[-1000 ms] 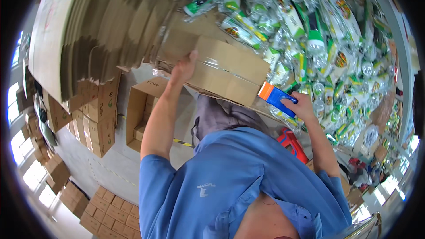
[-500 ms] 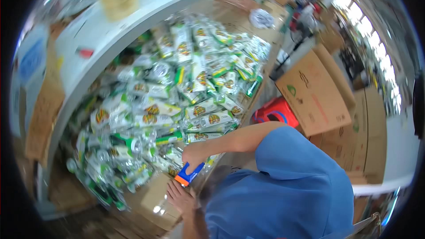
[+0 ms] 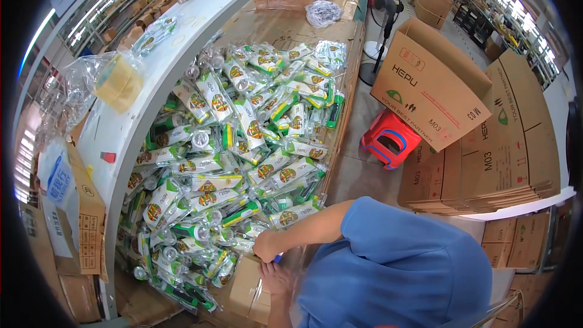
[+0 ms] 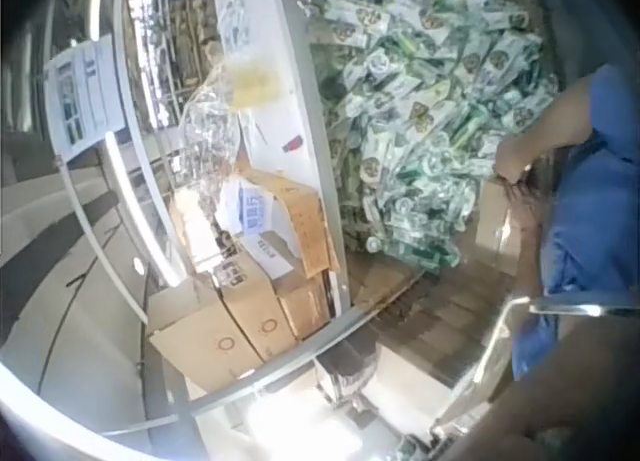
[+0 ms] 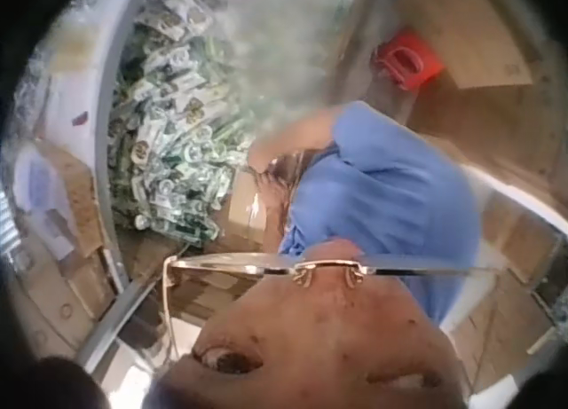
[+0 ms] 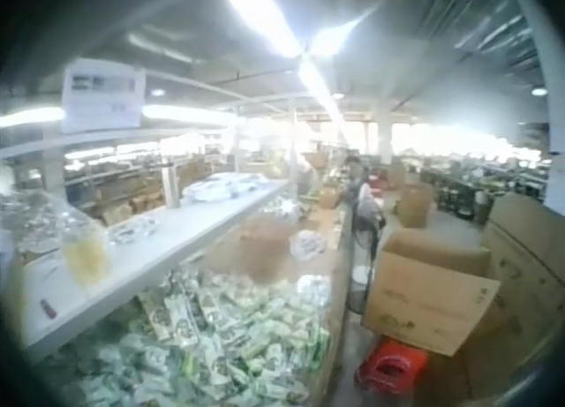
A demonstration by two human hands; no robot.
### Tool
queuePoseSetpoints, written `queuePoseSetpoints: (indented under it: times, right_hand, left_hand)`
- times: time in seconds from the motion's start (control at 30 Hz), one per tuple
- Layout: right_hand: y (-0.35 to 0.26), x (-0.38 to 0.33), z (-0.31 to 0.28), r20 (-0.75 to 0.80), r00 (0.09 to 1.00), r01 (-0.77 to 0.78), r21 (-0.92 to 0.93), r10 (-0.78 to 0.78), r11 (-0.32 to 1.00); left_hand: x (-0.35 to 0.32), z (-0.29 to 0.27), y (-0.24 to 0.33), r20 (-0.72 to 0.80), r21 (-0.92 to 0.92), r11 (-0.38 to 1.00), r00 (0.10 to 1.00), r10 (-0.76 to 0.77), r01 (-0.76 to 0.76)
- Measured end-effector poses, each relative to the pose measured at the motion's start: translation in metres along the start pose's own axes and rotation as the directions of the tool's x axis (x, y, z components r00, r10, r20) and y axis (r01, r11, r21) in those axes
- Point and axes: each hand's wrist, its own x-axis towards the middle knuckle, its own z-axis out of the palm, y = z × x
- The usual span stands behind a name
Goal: Packing individual pouches into cardboard boxes and sealing them with a tape dispenser.
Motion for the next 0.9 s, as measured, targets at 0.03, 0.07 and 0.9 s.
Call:
queuePoseSetpoints:
  times: [0.03,0.07,0.9]
  right_hand:
    - [0.002,-0.002,-0.002,-0.020,0.999,-0.027,0.052,0.028,0.998]
    - [0.001,-0.002,-0.003,-0.032,0.999,-0.031,0.052,0.033,0.998]
    - [0.096,-0.024,0.012,-0.328,0.944,0.137,0.251,-0.049,0.958]
  left_hand:
    - [0.005,0.000,-0.005,-0.025,-0.014,0.997,0.997,0.079,-0.079]
    - [0.009,0.004,-0.011,-0.030,-0.007,0.996,0.996,0.089,-0.089]
    - [0.018,-0.013,0.085,0.643,-0.670,-0.728,0.606,-0.468,0.149]
